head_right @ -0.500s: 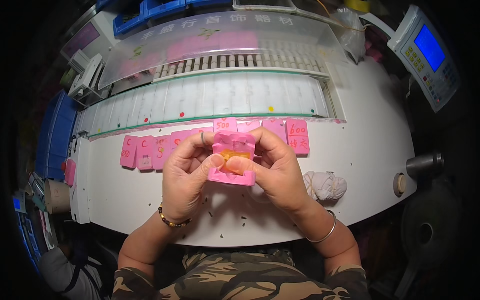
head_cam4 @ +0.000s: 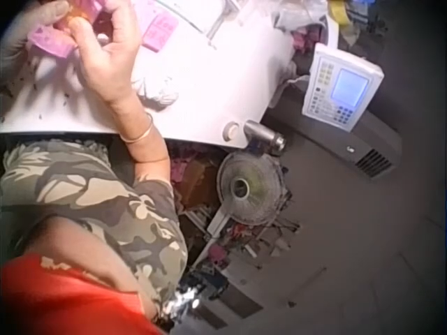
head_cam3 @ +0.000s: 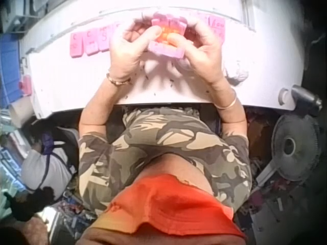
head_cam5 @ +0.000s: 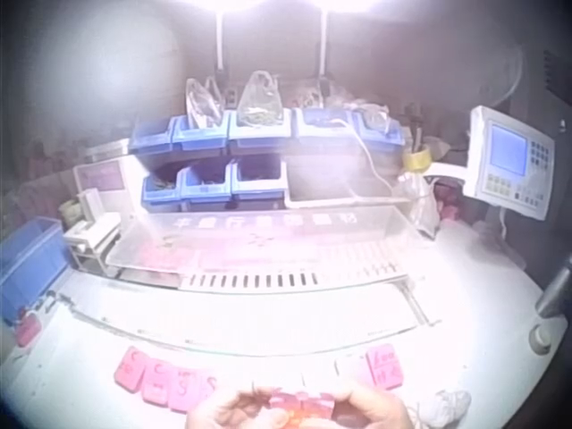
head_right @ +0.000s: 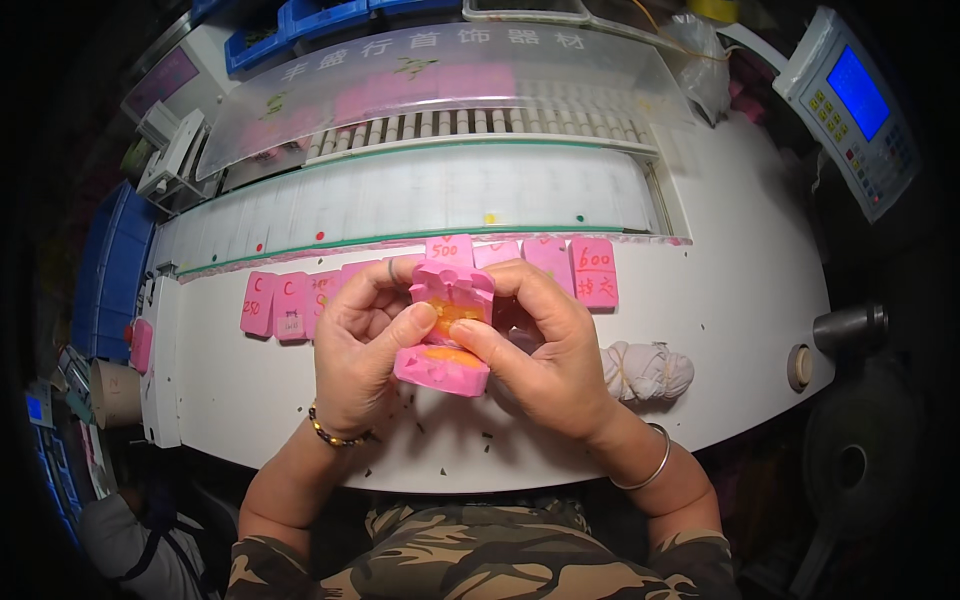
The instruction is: The person is assembling and preparing small jewelry components within rubber or silicone molds at a jewelry workshop station.
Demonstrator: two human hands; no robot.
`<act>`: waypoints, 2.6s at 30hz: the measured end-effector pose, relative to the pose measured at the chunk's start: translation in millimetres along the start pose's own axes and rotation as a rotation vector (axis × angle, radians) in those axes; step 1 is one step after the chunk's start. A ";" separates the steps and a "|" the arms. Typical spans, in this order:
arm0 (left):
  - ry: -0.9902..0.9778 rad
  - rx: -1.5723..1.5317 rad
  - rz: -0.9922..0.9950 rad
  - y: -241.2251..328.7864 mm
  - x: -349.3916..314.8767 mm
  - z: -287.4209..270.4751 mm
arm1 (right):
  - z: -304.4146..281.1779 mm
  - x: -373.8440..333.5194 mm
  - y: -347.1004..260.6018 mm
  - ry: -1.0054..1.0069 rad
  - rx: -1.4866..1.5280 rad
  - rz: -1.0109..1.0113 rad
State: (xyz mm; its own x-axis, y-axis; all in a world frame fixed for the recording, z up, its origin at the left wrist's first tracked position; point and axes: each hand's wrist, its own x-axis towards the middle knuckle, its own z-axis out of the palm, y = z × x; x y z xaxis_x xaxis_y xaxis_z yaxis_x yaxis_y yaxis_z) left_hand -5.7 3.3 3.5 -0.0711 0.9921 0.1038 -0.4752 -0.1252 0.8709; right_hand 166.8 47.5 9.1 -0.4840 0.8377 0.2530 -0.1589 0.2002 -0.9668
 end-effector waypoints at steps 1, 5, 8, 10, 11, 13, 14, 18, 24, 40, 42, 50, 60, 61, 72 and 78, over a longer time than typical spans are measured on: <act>-0.029 0.025 -0.059 3.9 2.2 -2.6 | 0.0 -0.2 -1.4 0.004 -0.020 0.012; -0.096 0.115 -0.134 9.3 6.1 -8.4 | 0.6 -1.0 -1.5 0.013 -0.018 0.050; -0.106 0.143 -0.134 11.7 7.3 -7.5 | -0.2 -0.8 -3.5 0.027 -0.010 0.075; -0.120 0.130 -0.156 14.4 9.2 -8.4 | -1.7 -0.6 -2.2 0.019 -0.056 0.061; -0.135 0.117 -0.176 15.0 9.9 -9.1 | -2.4 -0.8 -1.5 0.010 -0.103 0.045; -0.126 0.102 -0.206 14.9 10.0 -10.6 | -2.9 -1.0 -0.7 0.007 -0.123 0.050; -0.119 0.087 -0.234 14.5 9.8 -11.3 | -2.8 -1.0 -0.3 0.005 -0.144 0.054; -0.044 0.074 -0.210 7.0 6.5 -8.6 | 0.0 0.0 0.9 0.002 -0.159 0.022; 0.022 0.047 -0.170 6.9 4.9 -1.7 | 1.7 -0.4 4.0 0.004 -0.200 -0.060; -0.032 0.340 -0.030 -3.9 -1.0 9.2 | 1.2 1.1 -0.1 0.073 0.084 0.231; -0.036 0.323 -0.038 -4.3 -0.8 10.0 | 1.7 0.4 2.1 0.088 0.134 0.219; -0.028 0.209 -0.080 -6.0 0.6 7.9 | 3.1 -2.7 4.6 0.082 0.143 0.166; 0.003 0.119 -0.055 -0.4 2.1 2.4 | 4.5 0.2 2.7 0.044 0.142 0.148; 0.008 0.120 -0.048 -1.5 2.0 2.3 | 2.5 0.3 2.8 0.033 0.144 0.154; -0.061 0.153 -0.034 -2.7 1.0 5.2 | 1.7 -0.9 1.5 0.062 0.054 0.126; -0.025 0.145 -0.057 -0.3 0.8 7.5 | 0.4 -1.5 -0.2 0.077 0.271 0.243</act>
State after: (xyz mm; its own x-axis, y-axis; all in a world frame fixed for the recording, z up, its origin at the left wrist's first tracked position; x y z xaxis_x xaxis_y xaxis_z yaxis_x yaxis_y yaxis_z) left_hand 0.9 4.2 6.9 -0.0245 0.9977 0.0629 -0.3460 -0.0675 0.9358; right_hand 167.2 45.9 8.9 -0.4714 0.8819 0.0039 -0.2743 -0.1424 -0.9510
